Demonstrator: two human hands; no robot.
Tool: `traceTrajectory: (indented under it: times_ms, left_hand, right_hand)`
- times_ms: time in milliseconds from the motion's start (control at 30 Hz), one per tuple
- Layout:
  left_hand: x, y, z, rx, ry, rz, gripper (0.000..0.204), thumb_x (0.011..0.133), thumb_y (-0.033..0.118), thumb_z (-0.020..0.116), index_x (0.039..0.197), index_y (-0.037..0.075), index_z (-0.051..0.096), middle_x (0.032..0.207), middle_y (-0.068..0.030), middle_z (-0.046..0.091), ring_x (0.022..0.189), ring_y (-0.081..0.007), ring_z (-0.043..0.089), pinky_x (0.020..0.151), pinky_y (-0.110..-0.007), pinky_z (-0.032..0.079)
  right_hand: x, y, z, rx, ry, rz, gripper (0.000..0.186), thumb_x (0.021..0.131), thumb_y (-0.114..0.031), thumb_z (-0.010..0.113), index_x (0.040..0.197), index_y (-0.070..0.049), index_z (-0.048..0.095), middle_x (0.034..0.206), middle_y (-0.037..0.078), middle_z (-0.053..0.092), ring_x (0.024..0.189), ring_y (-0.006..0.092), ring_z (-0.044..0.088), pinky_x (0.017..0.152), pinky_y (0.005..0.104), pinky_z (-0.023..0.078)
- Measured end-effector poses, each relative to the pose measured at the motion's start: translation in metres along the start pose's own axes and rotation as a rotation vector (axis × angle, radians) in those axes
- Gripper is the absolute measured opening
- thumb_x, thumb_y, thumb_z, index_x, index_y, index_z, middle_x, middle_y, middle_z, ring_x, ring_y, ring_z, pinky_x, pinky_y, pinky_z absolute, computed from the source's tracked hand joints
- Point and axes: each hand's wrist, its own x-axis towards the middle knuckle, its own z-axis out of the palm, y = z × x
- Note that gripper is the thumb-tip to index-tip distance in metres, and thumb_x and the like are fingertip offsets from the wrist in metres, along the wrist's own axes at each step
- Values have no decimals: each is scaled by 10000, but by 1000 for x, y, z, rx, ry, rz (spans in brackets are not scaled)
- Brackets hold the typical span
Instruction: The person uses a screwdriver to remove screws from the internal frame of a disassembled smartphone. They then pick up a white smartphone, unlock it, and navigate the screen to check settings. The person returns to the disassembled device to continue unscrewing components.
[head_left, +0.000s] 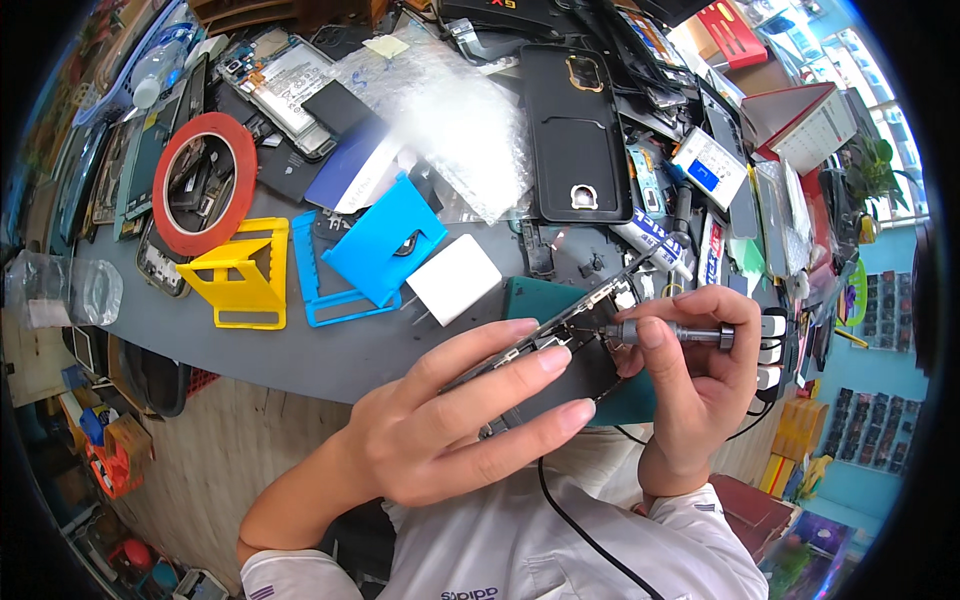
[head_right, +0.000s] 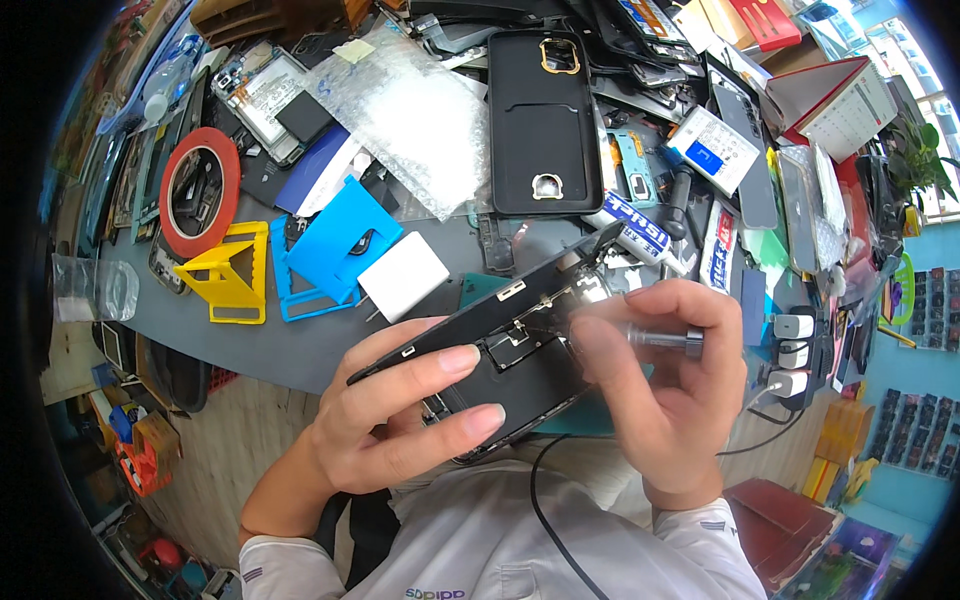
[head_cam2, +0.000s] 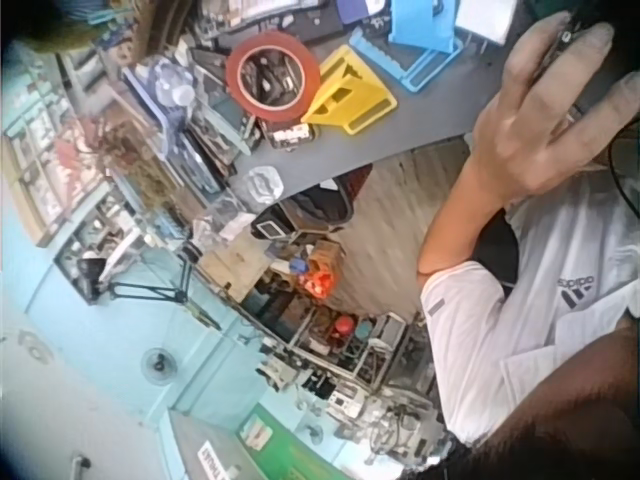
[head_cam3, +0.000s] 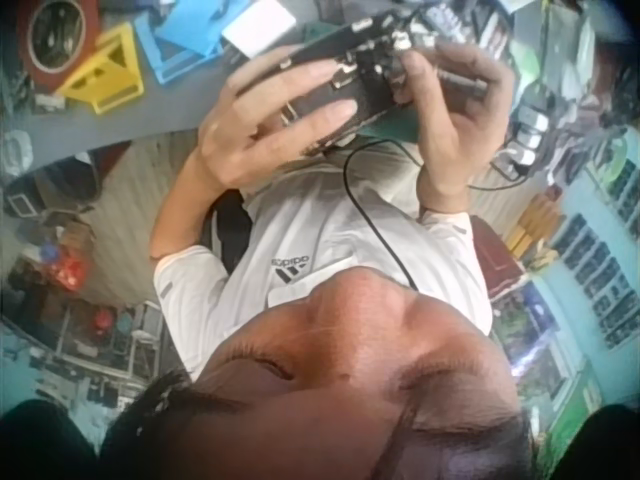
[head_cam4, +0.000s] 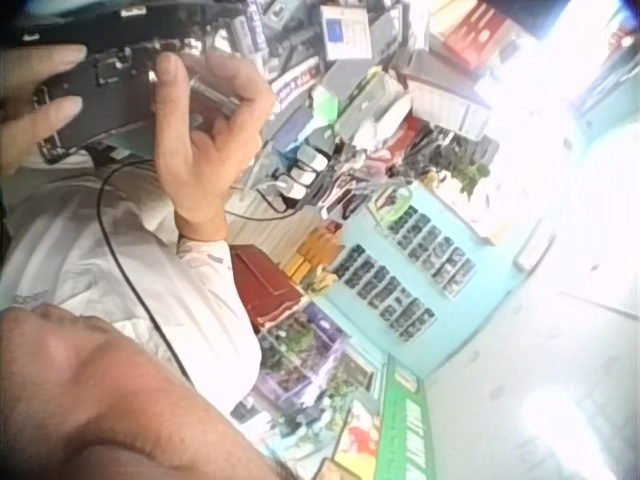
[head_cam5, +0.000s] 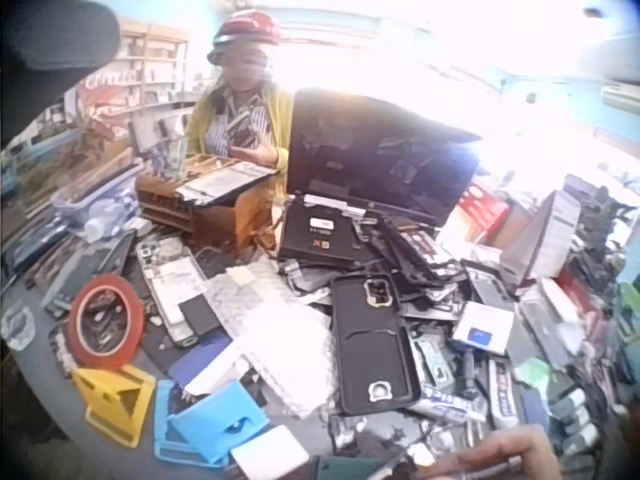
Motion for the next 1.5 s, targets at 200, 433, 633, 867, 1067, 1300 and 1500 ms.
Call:
traceTrajectory:
  times_ms: [200, 433, 633, 867, 1067, 1300, 1500]
  left_hand:
    - [-2, 0, 1, 8, 23, -31, 516, 750, -159, 769, 1196, 100, 798, 1348, -149, 658, 1188, -383, 676, 1002, -452, 610]
    - [-3, 0, 3, 54, 52, -38, 409, 752, 63, 949, 1133, 83, 800, 1352, -175, 676, 1155, -317, 690, 978, -423, 588]
    - [-5, 0, 5, 46, 63, -18, 334, 753, 34, 943, 1060, 48, 812, 1344, -197, 666, 1155, -325, 698, 924, -397, 607]
    - [-4, -2, 5, 74, 40, 24, 292, 768, -19, 907, 1040, 36, 817, 1355, -207, 649, 1185, -336, 690, 929, -400, 610]
    - [-4, -1, 5, 76, 36, 58, 293, 765, -51, 887, 1035, 35, 812, 1372, -233, 634, 1211, -356, 677, 983, -420, 593]
    - [-6, -1, 7, 104, 46, 83, 319, 745, -58, 876, 1036, 58, 816, 1385, -234, 634, 1227, -353, 666, 1013, -424, 567]
    - [-7, -3, 10, 98, 54, 95, 327, 739, -35, 894, 1038, 72, 814, 1383, -231, 639, 1228, -350, 663, 1018, -428, 561]
  right_hand:
    - [-11, -3, -6, 165, -5, 37, 373, 970, 72, 721, 1225, -18, 465, 1033, 226, 753, 829, 203, 734, 664, 287, 604]
    - [-34, 1, 5, 325, -7, 109, 340, 979, 55, 702, 1219, -23, 474, 991, 223, 759, 730, 188, 722, 614, 270, 595]
    - [-37, 4, 8, 376, -17, 188, 320, 977, 30, 728, 1198, -20, 501, 1002, 197, 770, 700, 138, 696, 608, 249, 574]
    - [-33, 12, 13, 418, 3, 138, 306, 952, 13, 789, 1155, -17, 561, 943, 86, 700, 673, 116, 676, 561, 247, 540]
    - [-33, 14, 12, 448, 4, 114, 304, 948, -36, 816, 1133, -18, 575, 933, 80, 699, 641, 98, 663, 518, 230, 511]
    - [-36, 17, 10, 465, 8, 83, 305, 953, -50, 820, 1136, -7, 580, 909, 73, 707, 627, 88, 664, 529, 215, 513]
    - [-36, 19, 11, 464, -1, 49, 311, 954, -57, 825, 1141, -2, 583, 903, 66, 711, 627, 78, 659, 536, 210, 509]
